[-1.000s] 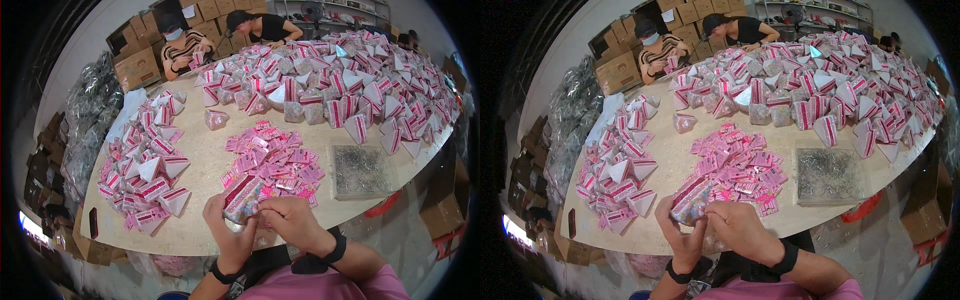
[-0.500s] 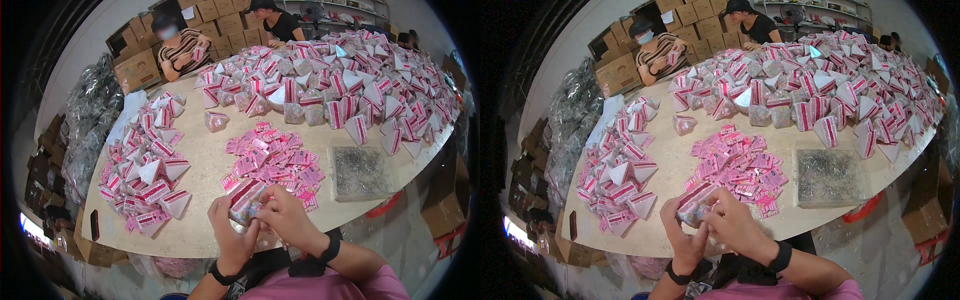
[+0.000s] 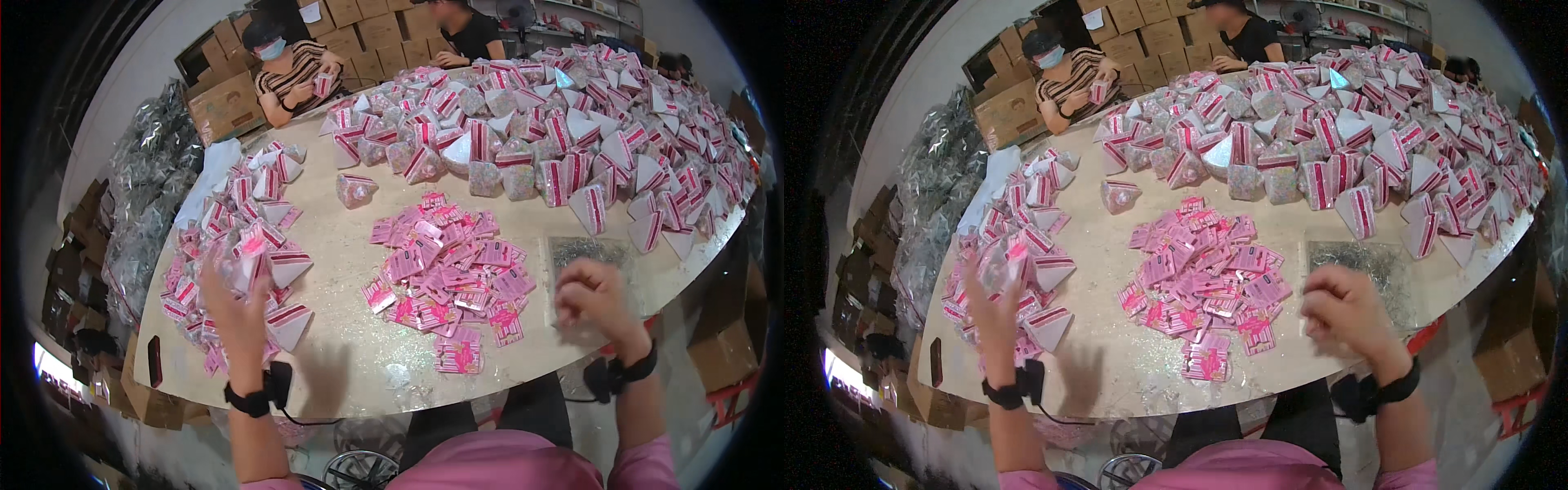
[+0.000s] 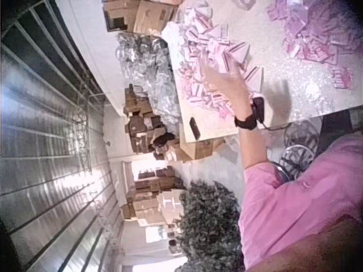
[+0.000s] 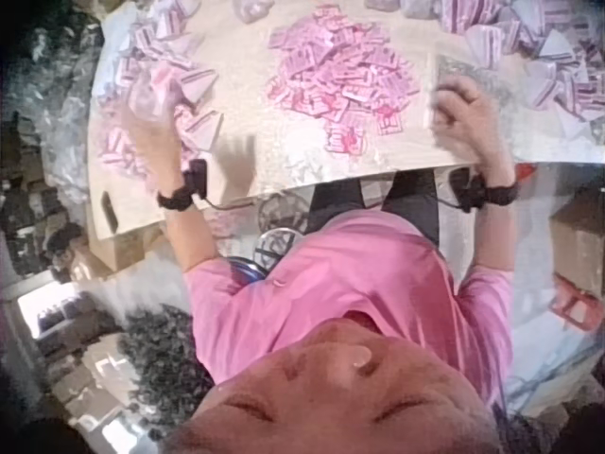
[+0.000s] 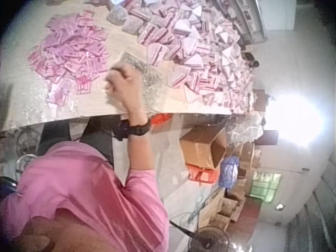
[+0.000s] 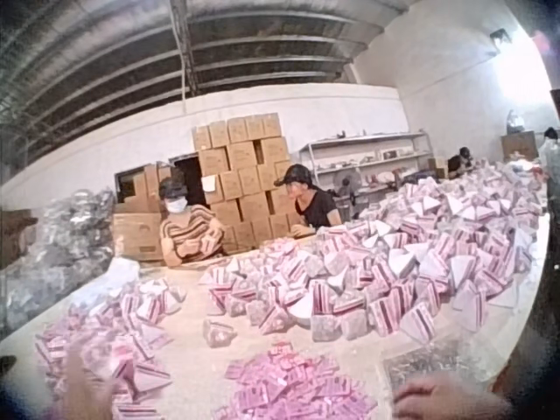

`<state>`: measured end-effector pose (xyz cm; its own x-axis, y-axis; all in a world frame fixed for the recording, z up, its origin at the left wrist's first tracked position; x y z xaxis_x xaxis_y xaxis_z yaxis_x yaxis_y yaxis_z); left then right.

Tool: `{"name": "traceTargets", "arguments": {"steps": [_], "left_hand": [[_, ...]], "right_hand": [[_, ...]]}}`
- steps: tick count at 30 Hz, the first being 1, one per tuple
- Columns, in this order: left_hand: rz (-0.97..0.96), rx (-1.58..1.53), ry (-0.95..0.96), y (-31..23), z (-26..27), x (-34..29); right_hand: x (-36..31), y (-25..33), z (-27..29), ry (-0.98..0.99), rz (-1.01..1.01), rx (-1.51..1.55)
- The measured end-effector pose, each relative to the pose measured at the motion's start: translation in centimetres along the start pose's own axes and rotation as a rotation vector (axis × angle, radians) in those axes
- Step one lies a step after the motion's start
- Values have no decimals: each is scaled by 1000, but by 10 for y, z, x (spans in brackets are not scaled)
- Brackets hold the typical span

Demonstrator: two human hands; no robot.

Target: Placing small items into triangular plastic bags and sealing them.

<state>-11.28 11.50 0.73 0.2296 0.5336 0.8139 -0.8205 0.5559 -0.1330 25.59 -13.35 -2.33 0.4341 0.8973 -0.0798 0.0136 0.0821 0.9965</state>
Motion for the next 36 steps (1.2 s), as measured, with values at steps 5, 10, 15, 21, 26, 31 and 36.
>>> {"name": "traceTargets", "arguments": {"steps": [5,10,15,21,26,31,36], "left_hand": [[26,-482,609,-48,-31,-58],[-87,-702,845,-89,-47,-88],[-381,-734,979,-143,-38,-100],[-394,-604,1021,-156,-42,-102],[-332,-598,1088,-152,-48,-103],[-408,-612,924,-154,-47,-100],[-123,-765,1001,-147,-39,-89]], "right_hand": [[13,-32,60,-156,312,-807],[10,-38,63,-104,231,-1076],[23,-53,71,-76,282,-1059],[18,-42,75,-133,187,-848],[23,-31,82,-86,368,-792],[19,-40,96,-202,443,-1000],[23,-22,92,-203,296,-695]]}}
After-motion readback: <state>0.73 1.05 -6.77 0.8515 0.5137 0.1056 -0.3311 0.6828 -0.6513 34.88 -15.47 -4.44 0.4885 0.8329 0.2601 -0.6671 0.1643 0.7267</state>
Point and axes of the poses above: each hand's wrist, its own x-axis towards the middle knuckle, its own z-axis out of the back of the hand, y = z × x, the point moved 1 cm from there along x, towards the middle knuckle, and after that the axes turned 5 degrees about x, right-handed, at the moved point
